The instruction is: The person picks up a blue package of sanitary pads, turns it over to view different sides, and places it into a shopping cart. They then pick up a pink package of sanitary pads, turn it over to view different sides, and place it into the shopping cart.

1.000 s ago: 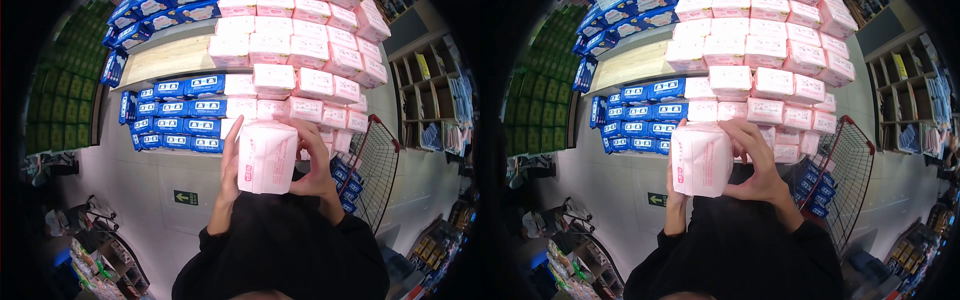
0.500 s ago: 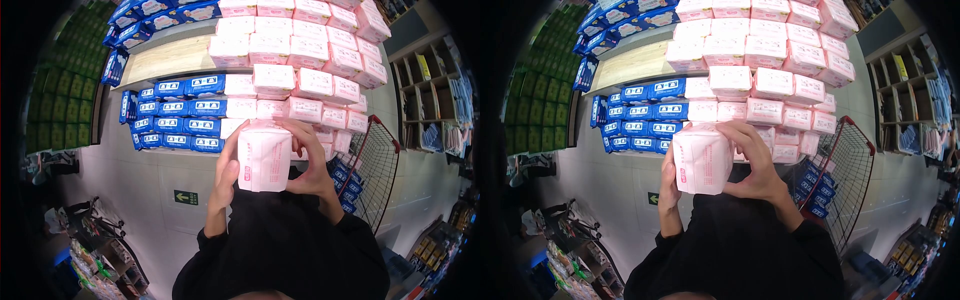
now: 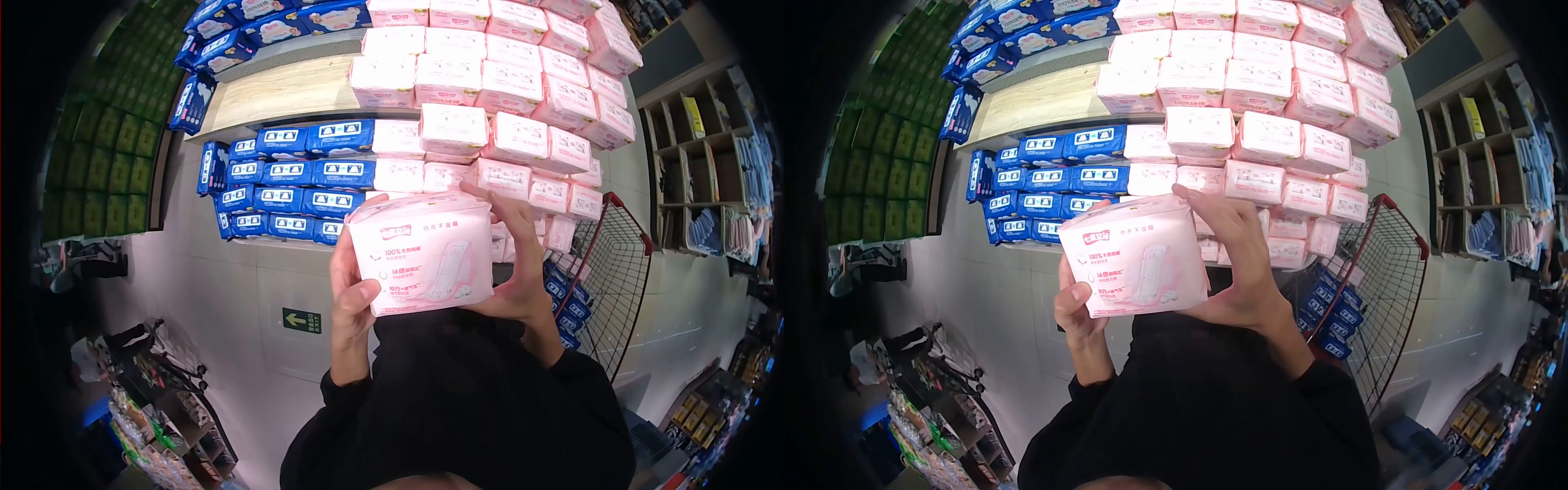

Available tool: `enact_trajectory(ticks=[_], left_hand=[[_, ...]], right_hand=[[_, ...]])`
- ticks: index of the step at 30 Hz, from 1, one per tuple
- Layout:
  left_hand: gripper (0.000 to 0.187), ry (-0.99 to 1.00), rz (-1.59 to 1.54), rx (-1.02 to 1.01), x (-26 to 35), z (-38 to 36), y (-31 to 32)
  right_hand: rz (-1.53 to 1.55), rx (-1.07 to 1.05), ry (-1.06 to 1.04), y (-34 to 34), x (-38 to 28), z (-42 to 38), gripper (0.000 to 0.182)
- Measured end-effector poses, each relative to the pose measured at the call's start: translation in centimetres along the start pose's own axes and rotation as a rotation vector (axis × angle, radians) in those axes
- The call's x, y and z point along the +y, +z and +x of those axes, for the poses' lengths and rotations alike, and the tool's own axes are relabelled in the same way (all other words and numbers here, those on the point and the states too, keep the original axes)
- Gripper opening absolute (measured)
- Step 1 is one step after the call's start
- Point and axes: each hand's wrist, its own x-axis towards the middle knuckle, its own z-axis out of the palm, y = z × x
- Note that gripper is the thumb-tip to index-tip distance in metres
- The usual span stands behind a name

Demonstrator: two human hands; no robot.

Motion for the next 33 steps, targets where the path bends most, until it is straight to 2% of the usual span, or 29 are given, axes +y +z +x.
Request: enact_trajectory(ticks=[3, 8, 17, 26, 28, 30, 33], left_hand=[[0.098, -0.036, -0.033, 0.017, -0.1, -0.4, 0.3], [0.099, -0.037, -0.005, 0.054, -0.1, -0.7, 0.7], [0.097, -0.016, 0.063, -0.016, -0.1, -0.5, 0.1], [0.081, -0.104, -0.503, -0.023, -3.4, -0.5, -0.9], [0.077, -0.063, -0.769, -0.201, -5.5, 0.3, -1.8], [0.072, -0.152, -0.898, -0.211, -6.2, 0.3, -2.0], [0.075, -0.265, -0.637, -0.065, -6.5, 0.1, -1.8]], right_hand=[[0.159, -0.025, 0.021, 0.5, 0.4, -0.6, 0.094], [0.178, -0.026, 0.039, 0.7, 0.5, -1.1, 0.093], [0.289, -0.002, 0.085, 1.3, 0.5, -1.5, 0.097], [0.298, -0.038, 0.016, 1.2, -0.1, -0.7, 0.092], [0.266, -0.032, 0.005, 1.3, -0.7, -0.4, 0.091], [0.221, -0.043, 0.007, 1.1, -1.1, 0.0, 0.089], [0.175, -0.063, -0.012, 1.0, -1.2, 0.2, 0.088]])
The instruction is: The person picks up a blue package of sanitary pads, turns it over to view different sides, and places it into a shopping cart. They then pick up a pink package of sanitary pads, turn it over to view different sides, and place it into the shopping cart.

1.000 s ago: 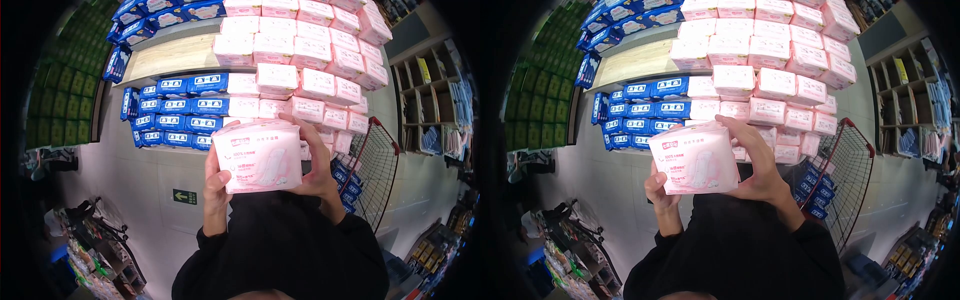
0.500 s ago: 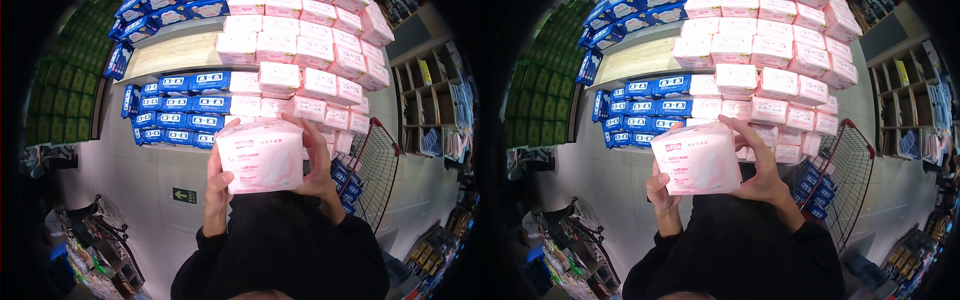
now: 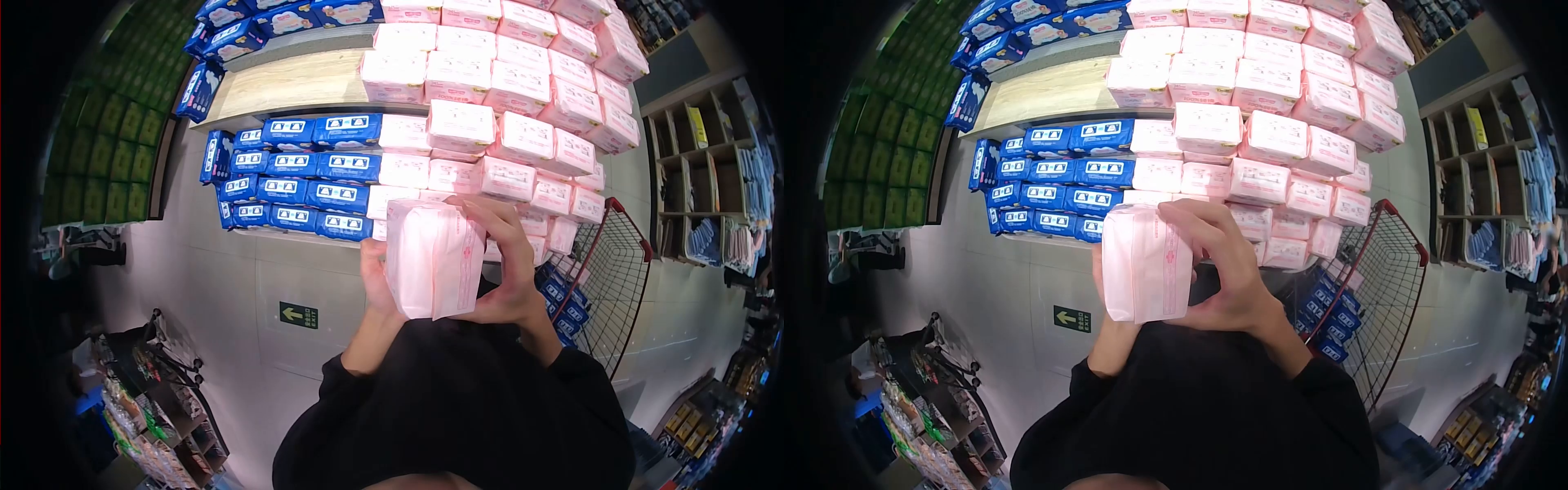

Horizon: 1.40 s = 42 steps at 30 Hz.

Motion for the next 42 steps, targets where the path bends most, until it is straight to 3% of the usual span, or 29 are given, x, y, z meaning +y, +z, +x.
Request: enact_trajectory(ticks=[3, 6, 9, 12, 15, 18, 21, 23, 26, 33, 38, 40, 42], left_hand=[[0.079, 0.016, -0.038, 0.035, -0.3, 0.3, 2.4], [0.081, 0.053, -0.179, -0.195, -0.3, 0.8, 3.1], [0.08, 0.082, -0.059, -0.096, 0.1, 0.4, 2.5], [0.074, 0.13, 0.277, 0.119, 0.8, -0.6, -0.3], [0.071, 0.072, 0.048, -0.26, 2.0, -0.6, -2.6], [0.068, 0.117, 0.285, 0.007, 1.9, 0.3, 3.8], [0.061, -0.037, 0.15, -0.097, 1.8, 0.0, 0.1], [0.056, -0.006, -0.005, -0.179, 0.8, 0.1, -1.0], [0.08, -0.083, 0.149, -0.019, -0.3, -0.1, -1.6], [0.071, 0.041, -0.065, -0.277, 0.2, 1.1, 2.2], [0.072, 0.082, 0.255, -0.018, 2.2, -1.0, -0.3], [0.076, 0.189, 0.071, -0.136, 2.1, -1.0, 0.0], [0.093, 0.162, 0.375, -0.07, 2.9, -1.4, 1.5]], right_hand=[[-0.025, 0.0, -0.038, 0.0, 0.0, 0.3, 0.086], [0.003, -0.002, -0.02, 0.0, 0.0, 0.1, 0.086], [0.037, 0.007, 0.006, -0.1, 0.4, -0.1, 0.088], [0.087, 0.064, 0.076, -0.1, 1.2, -0.8, 0.09], [0.156, 0.037, 0.127, -0.7, 1.6, -1.3, 0.091], [0.134, 0.024, 0.133, -0.9, 0.7, -0.8, 0.089], [0.066, 0.006, 0.03, -0.8, -0.5, 0.2, 0.084], [0.052, 0.001, -0.026, -0.7, -0.8, 0.7, 0.081], [0.062, 0.004, -0.035, -0.6, -1.0, 0.7, 0.08], [0.058, 0.013, 0.015, -1.0, -0.6, 0.4, 0.085], [0.223, 0.115, 0.22, -0.8, 0.5, -0.6, 0.095], [0.269, 0.096, 0.329, -0.8, 0.5, -0.5, 0.098], [0.243, 0.018, 0.416, -1.4, 0.7, -0.5, 0.098]])
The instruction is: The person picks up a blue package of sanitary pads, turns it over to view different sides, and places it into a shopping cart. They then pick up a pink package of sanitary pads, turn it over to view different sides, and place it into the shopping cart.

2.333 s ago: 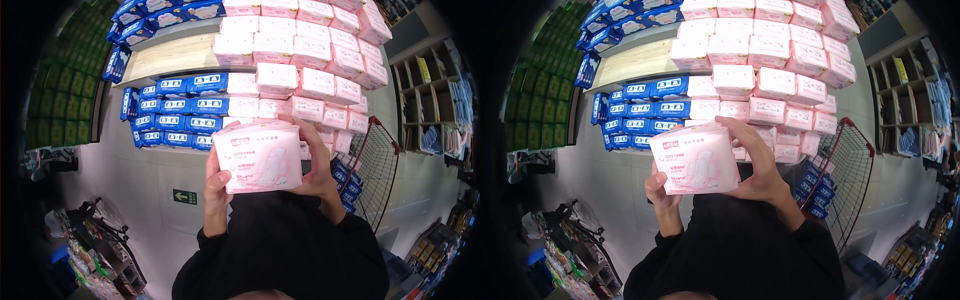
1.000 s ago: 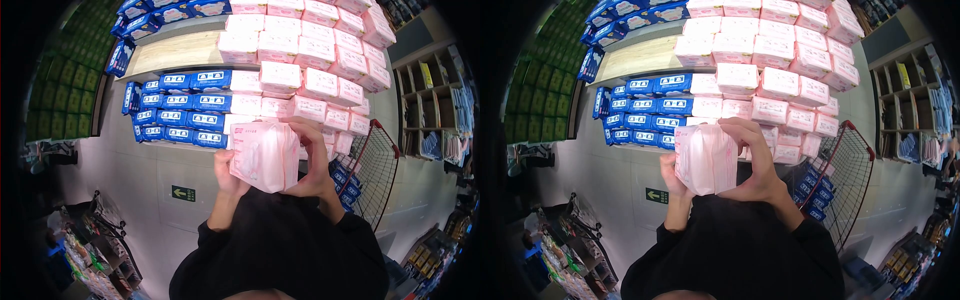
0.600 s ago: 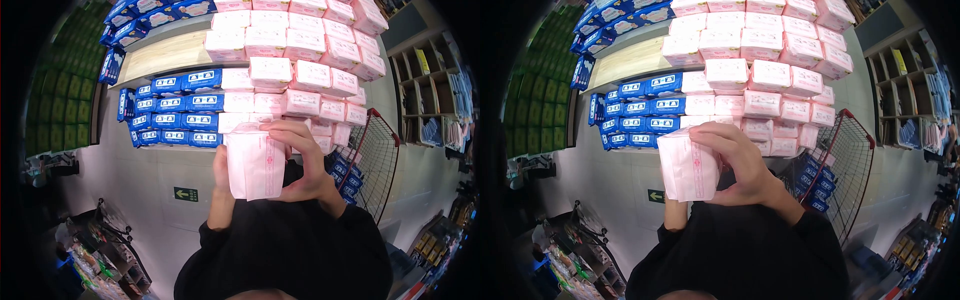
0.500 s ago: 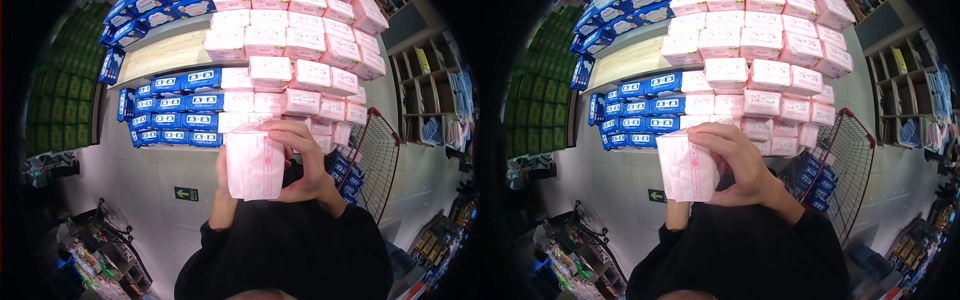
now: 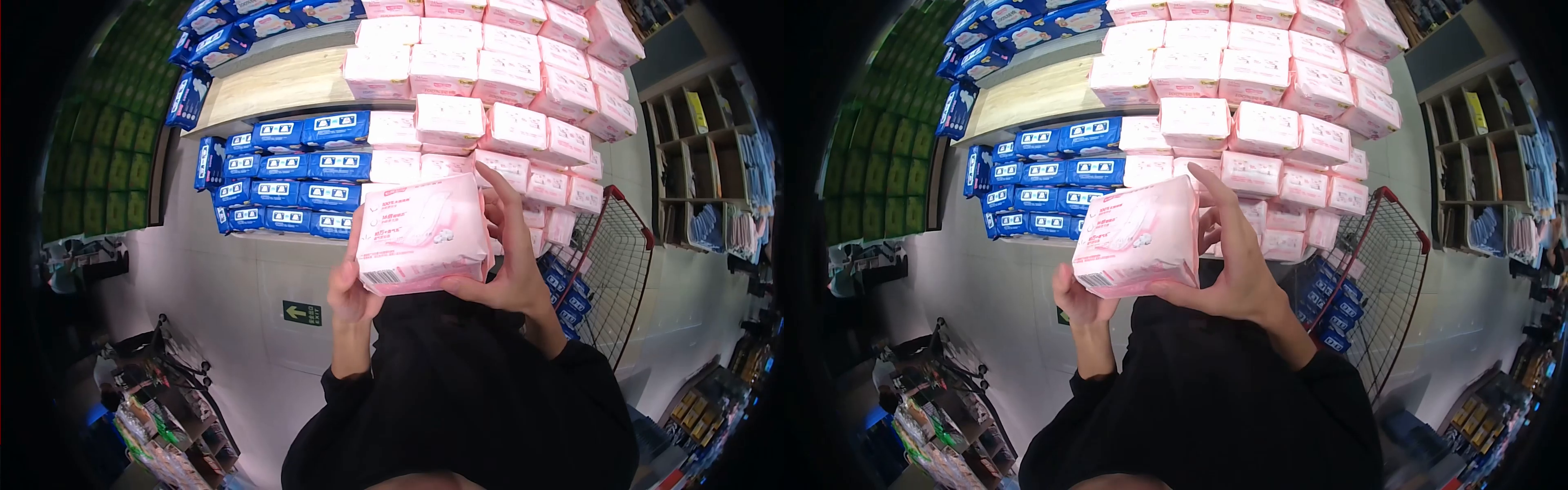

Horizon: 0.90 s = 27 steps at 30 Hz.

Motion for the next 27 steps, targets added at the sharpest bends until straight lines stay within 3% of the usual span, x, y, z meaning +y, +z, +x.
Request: enact_trajectory(ticks=[4, 10, 12, 15, 20, 27], left_hand=[[0.096, 0.035, 0.177, 0.033, 0.0, 0.1, 0.7], [0.089, -0.009, 0.216, 0.207, -0.1, 0.4, 1.2], [0.086, -0.019, 0.22, 0.226, -0.3, 0.3, 0.9], [0.082, -0.02, 0.239, 0.224, -0.3, 0.2, 0.6], [0.079, -0.042, 0.279, 0.245, -0.1, 0.2, 0.9], [0.091, -0.037, 0.385, 0.107, -0.1, 0.5, 0.9]], right_hand=[[-0.092, -0.053, -0.042, -0.4, 1.0, 0.2, 0.098], [-0.006, -0.049, 0.186, 0.0, 0.1, 0.2, 0.088], [-0.02, -0.057, 0.155, 0.1, 0.5, 0.2, 0.084], [0.084, -0.057, 0.286, 0.3, 0.2, 0.2, 0.081], [0.138, -0.031, 0.283, 0.7, 0.8, -0.1, 0.08], [0.186, 0.087, 0.216, 0.5, 0.2, 0.2, 0.074]])
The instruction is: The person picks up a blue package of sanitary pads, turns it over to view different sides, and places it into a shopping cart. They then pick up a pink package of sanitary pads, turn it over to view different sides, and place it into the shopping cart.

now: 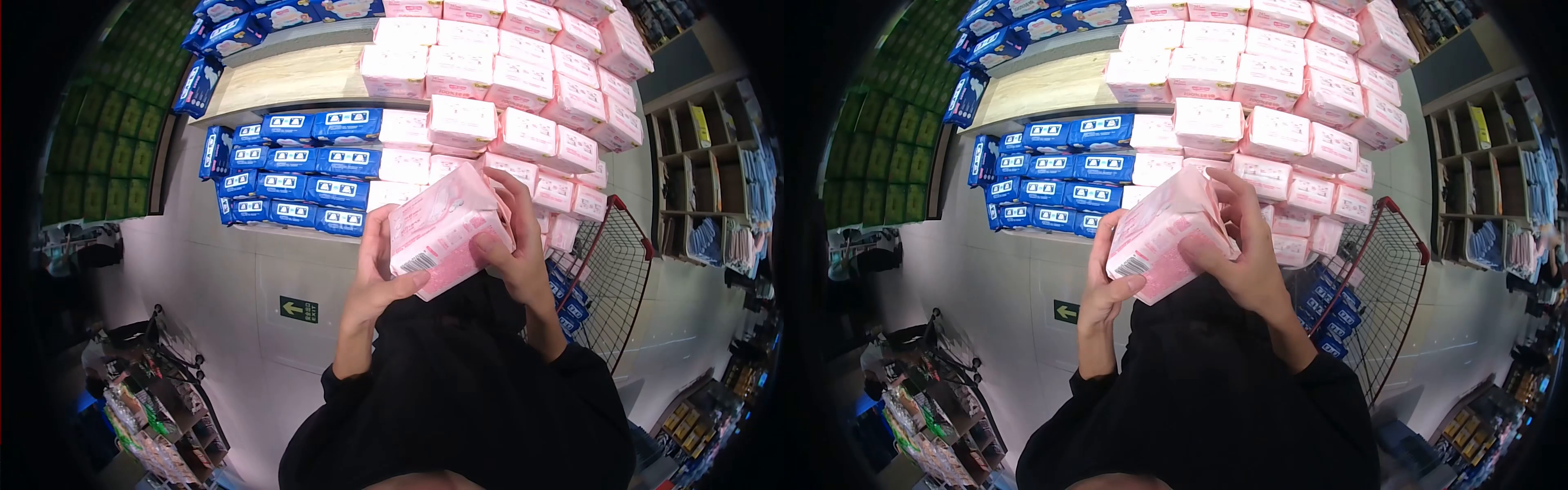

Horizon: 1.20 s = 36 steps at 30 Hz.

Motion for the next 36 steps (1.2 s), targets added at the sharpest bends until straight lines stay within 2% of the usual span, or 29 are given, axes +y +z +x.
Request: enact_trajectory(ticks=[4, 6, 10, 13, 16, 25, 28, 36], left_hand=[[0.1, 0.053, 0.281, -0.163, 0.0, 0.2, 0.5], [0.099, 0.014, 0.236, -0.161, -0.6, 0.1, 0.2], [0.091, -0.127, -0.025, -0.057, -0.1, -0.6, 1.0], [0.082, -0.155, -0.067, -0.049, -0.1, -1.1, 0.6], [0.076, -0.156, 0.049, -0.14, -0.2, -1.3, -0.1], [0.069, -0.115, -0.135, -0.077, -0.4, -2.2, 0.0], [0.07, -0.133, -0.093, -0.083, -0.2, -2.2, 0.0], [0.069, -0.125, -0.189, 0.048, -0.3, -2.4, -0.6]], right_hand=[[-0.064, -0.027, -0.051, -0.6, 0.4, 0.1, 0.068], [-0.063, 0.041, -0.155, 0.0, 0.6, 0.1, 0.066], [0.002, -0.022, -0.262, 0.3, 0.6, 0.0, 0.059], [-0.099, -0.116, -0.349, 0.4, 0.6, 0.0, 0.053], [-0.257, -0.173, -0.44, 0.7, -0.1, 0.0, 0.051], [-0.254, -0.182, -0.399, 1.1, 0.3, 0.0, 0.049], [-0.25, -0.188, -0.4, 1.1, 0.4, 0.0, 0.049], [-0.194, -0.21, -0.422, 0.4, 0.3, -0.2, 0.05]])
